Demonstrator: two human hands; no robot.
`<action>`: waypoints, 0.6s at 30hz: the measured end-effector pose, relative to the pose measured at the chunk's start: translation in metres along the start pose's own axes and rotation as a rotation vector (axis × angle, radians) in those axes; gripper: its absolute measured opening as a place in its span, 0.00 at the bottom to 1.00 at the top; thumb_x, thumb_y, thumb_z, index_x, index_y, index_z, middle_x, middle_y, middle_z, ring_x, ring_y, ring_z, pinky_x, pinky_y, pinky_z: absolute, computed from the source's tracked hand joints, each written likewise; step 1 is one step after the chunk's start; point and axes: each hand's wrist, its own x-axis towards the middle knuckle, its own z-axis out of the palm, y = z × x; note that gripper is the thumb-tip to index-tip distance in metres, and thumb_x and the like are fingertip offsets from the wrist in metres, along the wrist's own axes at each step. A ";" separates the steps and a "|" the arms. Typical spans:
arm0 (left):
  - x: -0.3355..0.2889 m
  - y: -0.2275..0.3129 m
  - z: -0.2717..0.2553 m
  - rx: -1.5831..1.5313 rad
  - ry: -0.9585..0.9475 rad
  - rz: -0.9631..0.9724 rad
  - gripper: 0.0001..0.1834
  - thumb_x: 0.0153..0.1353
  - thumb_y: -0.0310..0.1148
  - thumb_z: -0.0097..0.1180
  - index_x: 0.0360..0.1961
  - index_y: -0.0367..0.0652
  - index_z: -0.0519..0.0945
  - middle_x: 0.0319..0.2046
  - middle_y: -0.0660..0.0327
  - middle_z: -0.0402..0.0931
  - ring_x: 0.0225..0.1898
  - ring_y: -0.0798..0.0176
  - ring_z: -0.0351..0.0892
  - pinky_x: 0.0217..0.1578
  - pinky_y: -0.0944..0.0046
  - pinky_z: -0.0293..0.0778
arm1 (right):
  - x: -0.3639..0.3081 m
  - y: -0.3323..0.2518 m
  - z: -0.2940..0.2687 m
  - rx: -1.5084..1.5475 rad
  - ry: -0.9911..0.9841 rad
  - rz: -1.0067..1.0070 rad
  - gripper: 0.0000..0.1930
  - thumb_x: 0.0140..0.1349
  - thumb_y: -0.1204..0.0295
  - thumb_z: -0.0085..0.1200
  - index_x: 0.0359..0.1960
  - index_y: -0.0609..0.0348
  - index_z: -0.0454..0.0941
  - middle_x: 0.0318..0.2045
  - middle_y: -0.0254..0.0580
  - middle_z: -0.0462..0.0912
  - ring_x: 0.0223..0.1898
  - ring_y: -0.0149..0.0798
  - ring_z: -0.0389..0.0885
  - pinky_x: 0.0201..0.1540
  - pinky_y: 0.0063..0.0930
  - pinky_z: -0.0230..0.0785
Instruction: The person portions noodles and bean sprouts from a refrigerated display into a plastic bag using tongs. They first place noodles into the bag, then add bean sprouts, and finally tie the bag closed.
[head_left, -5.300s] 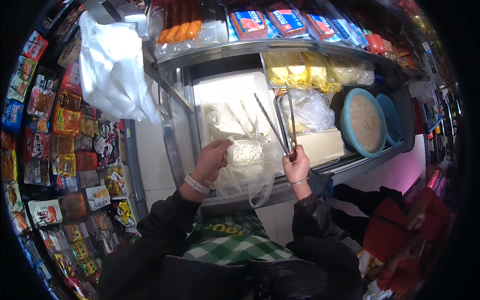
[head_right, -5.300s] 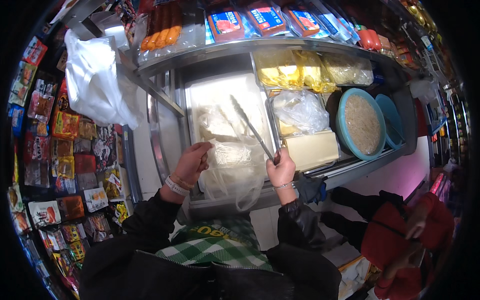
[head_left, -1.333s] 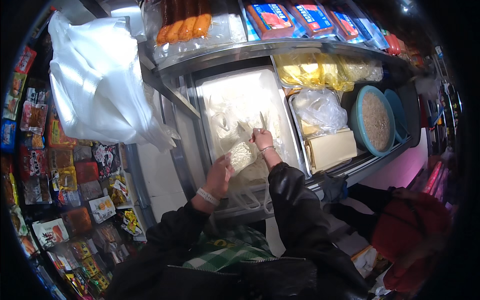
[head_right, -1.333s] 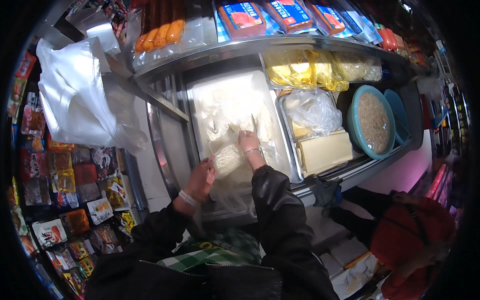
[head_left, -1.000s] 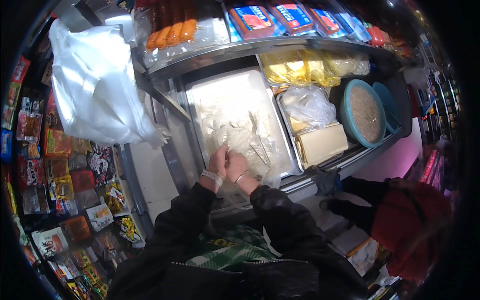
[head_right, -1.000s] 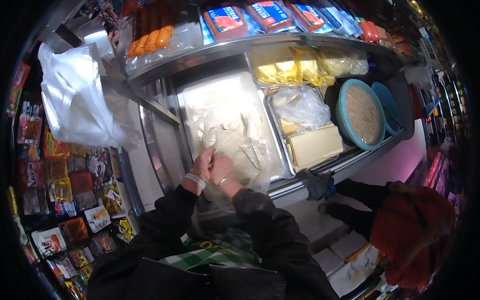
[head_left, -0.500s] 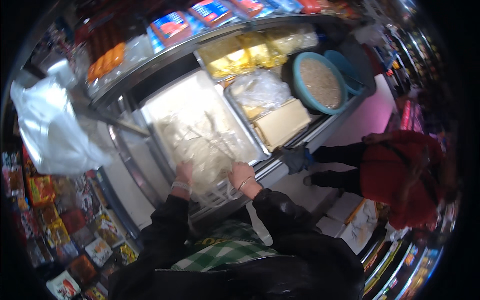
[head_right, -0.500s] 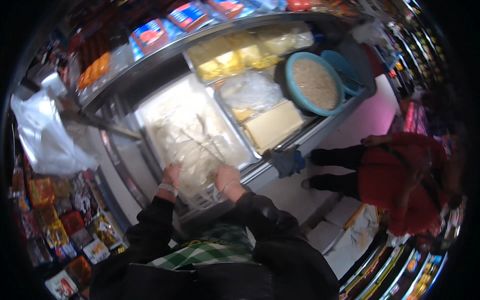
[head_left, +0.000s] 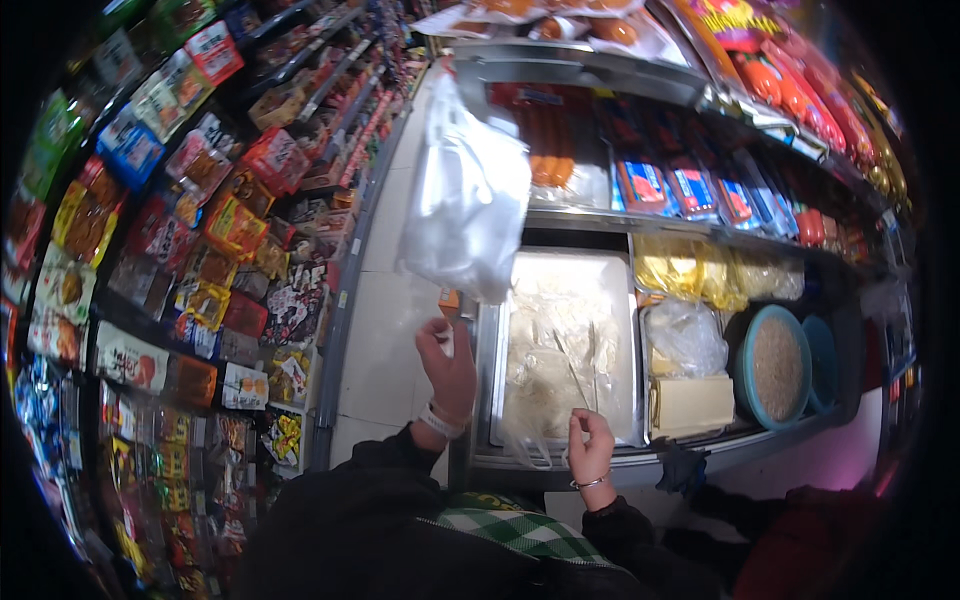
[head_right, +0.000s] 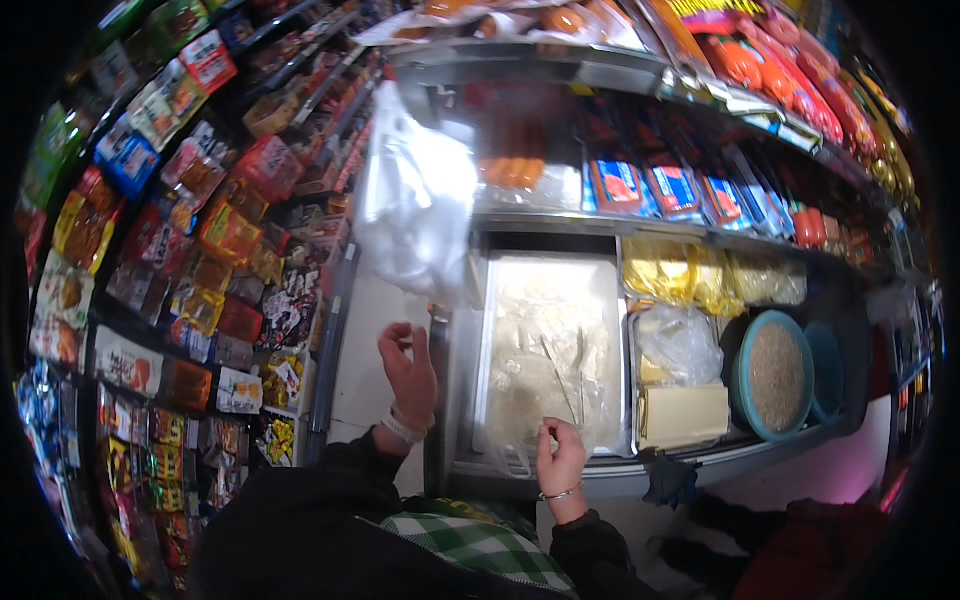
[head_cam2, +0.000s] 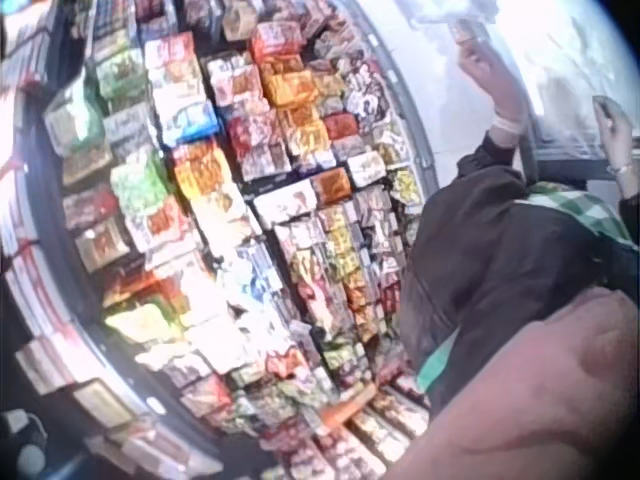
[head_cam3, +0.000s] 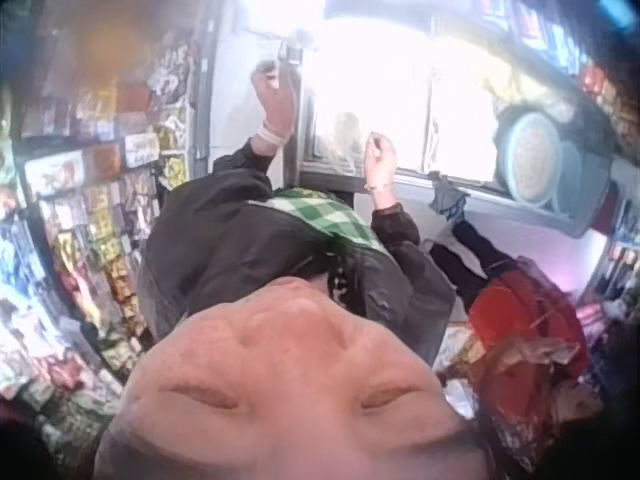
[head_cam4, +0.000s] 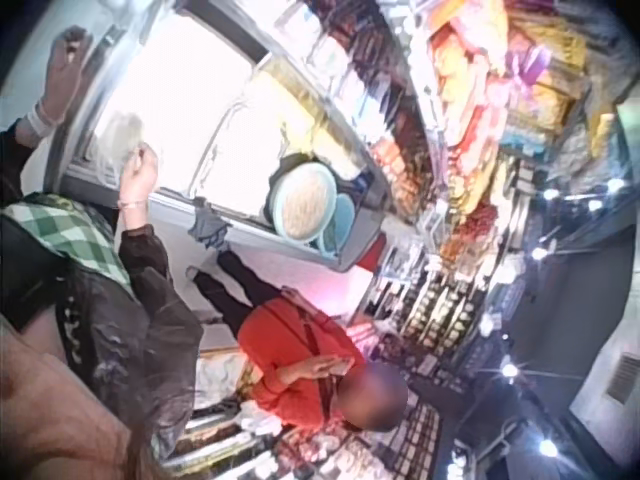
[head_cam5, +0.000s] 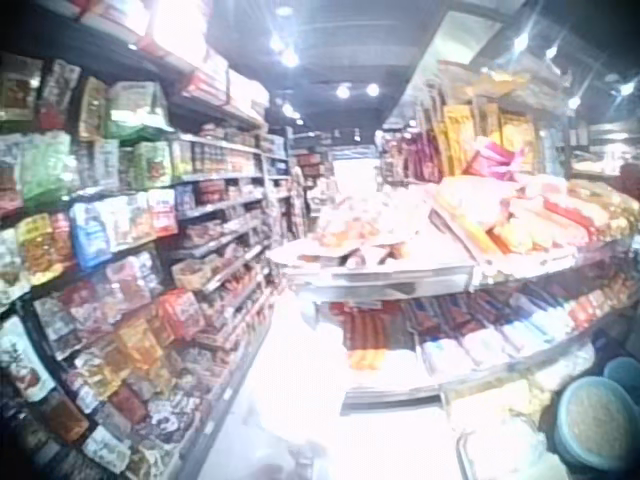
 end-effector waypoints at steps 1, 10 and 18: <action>0.017 0.004 -0.003 0.093 0.091 0.078 0.20 0.61 0.31 0.57 0.51 0.33 0.68 0.45 0.54 0.69 0.45 0.62 0.68 0.49 0.62 0.64 | 0.004 -0.015 0.006 0.031 -0.016 -0.062 0.07 0.61 0.75 0.54 0.37 0.65 0.78 0.33 0.50 0.81 0.35 0.48 0.80 0.40 0.32 0.72; 0.139 -0.006 -0.037 0.470 0.011 0.692 0.18 0.52 0.25 0.57 0.46 0.42 0.77 0.45 0.56 0.75 0.50 0.52 0.70 0.54 0.54 0.59 | -0.005 -0.076 0.026 0.060 -0.270 -0.218 0.05 0.60 0.74 0.55 0.34 0.64 0.79 0.30 0.50 0.80 0.31 0.47 0.80 0.36 0.33 0.72; 0.159 0.012 -0.080 0.424 0.006 0.853 0.06 0.44 0.24 0.62 0.22 0.49 0.80 0.21 0.65 0.74 0.34 0.57 0.74 0.42 0.57 0.60 | -0.027 -0.060 0.013 -0.018 -0.330 -0.167 0.06 0.60 0.72 0.55 0.33 0.62 0.80 0.29 0.49 0.80 0.30 0.47 0.79 0.34 0.34 0.71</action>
